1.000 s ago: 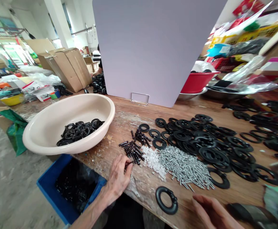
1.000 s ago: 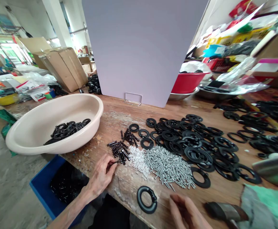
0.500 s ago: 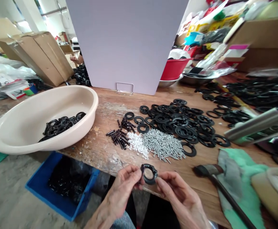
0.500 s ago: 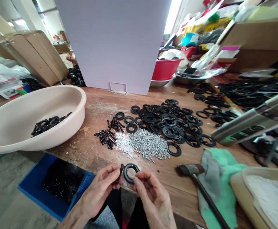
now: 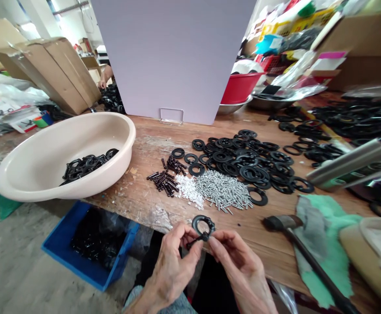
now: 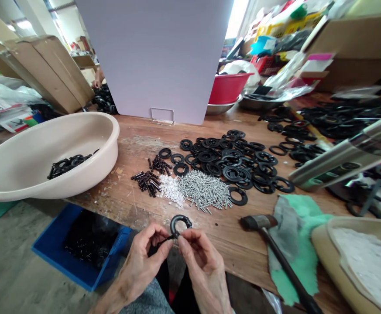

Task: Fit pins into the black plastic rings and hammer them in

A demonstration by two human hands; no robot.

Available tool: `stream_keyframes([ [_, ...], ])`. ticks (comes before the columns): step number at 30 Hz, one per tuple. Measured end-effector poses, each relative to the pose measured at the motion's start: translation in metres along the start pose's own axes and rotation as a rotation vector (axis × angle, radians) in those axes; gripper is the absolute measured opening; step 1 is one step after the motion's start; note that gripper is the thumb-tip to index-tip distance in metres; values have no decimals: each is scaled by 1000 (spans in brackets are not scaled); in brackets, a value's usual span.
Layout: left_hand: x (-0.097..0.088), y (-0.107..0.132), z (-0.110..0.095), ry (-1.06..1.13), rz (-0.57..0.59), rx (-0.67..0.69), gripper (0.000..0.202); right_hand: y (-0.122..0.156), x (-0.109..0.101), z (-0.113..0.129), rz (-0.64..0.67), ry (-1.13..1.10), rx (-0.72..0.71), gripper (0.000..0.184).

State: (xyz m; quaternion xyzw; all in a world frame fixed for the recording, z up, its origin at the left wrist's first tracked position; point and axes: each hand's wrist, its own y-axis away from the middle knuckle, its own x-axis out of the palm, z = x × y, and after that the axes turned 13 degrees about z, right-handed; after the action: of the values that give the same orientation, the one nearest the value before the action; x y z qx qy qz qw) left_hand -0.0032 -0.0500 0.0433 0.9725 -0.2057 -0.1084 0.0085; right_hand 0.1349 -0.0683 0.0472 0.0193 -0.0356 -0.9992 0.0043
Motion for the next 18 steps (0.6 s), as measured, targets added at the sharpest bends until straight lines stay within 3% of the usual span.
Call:
stream_keyframes([
  [6,-1,1,3,-61,21,29,5,-3,1,-15,9,-34,-38,30],
  [12,-3,3,4,-77,63,59,6,0,-2,-13,124,-60,135,35],
  [15,-8,1,2,-87,147,53,6,6,-7,-9,81,-44,150,34],
  [18,-10,-9,4,-110,211,67,20,12,-18,-12,-37,43,166,36],
])
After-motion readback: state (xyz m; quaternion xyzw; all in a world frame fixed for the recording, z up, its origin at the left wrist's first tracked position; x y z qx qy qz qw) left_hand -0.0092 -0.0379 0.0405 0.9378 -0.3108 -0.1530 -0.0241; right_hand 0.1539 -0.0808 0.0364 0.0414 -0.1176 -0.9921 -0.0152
